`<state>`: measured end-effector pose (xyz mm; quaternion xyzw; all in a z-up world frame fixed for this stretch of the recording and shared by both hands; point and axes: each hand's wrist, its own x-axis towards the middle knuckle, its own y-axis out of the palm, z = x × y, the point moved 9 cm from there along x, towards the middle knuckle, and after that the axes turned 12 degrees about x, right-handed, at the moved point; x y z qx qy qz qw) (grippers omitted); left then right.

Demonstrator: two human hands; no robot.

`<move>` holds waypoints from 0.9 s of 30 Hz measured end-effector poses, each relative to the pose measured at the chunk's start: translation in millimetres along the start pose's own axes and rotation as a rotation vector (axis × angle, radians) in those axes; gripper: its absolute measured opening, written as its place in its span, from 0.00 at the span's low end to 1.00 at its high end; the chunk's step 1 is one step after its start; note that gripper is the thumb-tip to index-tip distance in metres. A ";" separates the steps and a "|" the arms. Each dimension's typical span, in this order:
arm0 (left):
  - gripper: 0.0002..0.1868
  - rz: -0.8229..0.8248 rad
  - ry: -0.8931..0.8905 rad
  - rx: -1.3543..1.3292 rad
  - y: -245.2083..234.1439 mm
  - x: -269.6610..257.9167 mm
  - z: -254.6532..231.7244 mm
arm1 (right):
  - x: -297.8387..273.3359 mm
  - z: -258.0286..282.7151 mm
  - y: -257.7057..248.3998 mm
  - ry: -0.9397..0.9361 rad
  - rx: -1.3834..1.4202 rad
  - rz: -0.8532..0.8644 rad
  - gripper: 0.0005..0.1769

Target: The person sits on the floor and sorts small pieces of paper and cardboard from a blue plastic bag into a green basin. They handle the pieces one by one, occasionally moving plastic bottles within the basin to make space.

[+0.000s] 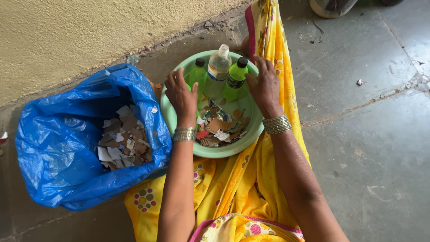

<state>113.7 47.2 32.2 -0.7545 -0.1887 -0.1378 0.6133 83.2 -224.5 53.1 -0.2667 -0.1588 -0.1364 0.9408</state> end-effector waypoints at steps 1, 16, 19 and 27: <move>0.41 0.039 -0.047 0.024 2.6 8.3 1.8 | -2.1 1.8 -1.6 -0.004 -0.008 -0.003 0.31; 0.20 -0.003 -0.057 -0.092 25.3 4.4 15.8 | -5.7 19.3 63.5 -0.021 0.185 0.267 0.21; 0.21 -0.048 0.006 -0.260 19.2 4.7 14.0 | 9.9 32.8 107.3 -0.214 0.151 0.349 0.34; 0.40 -0.030 0.153 -0.450 25.9 13.7 -4.4 | 40.2 24.8 172.1 -0.114 -0.004 0.479 0.41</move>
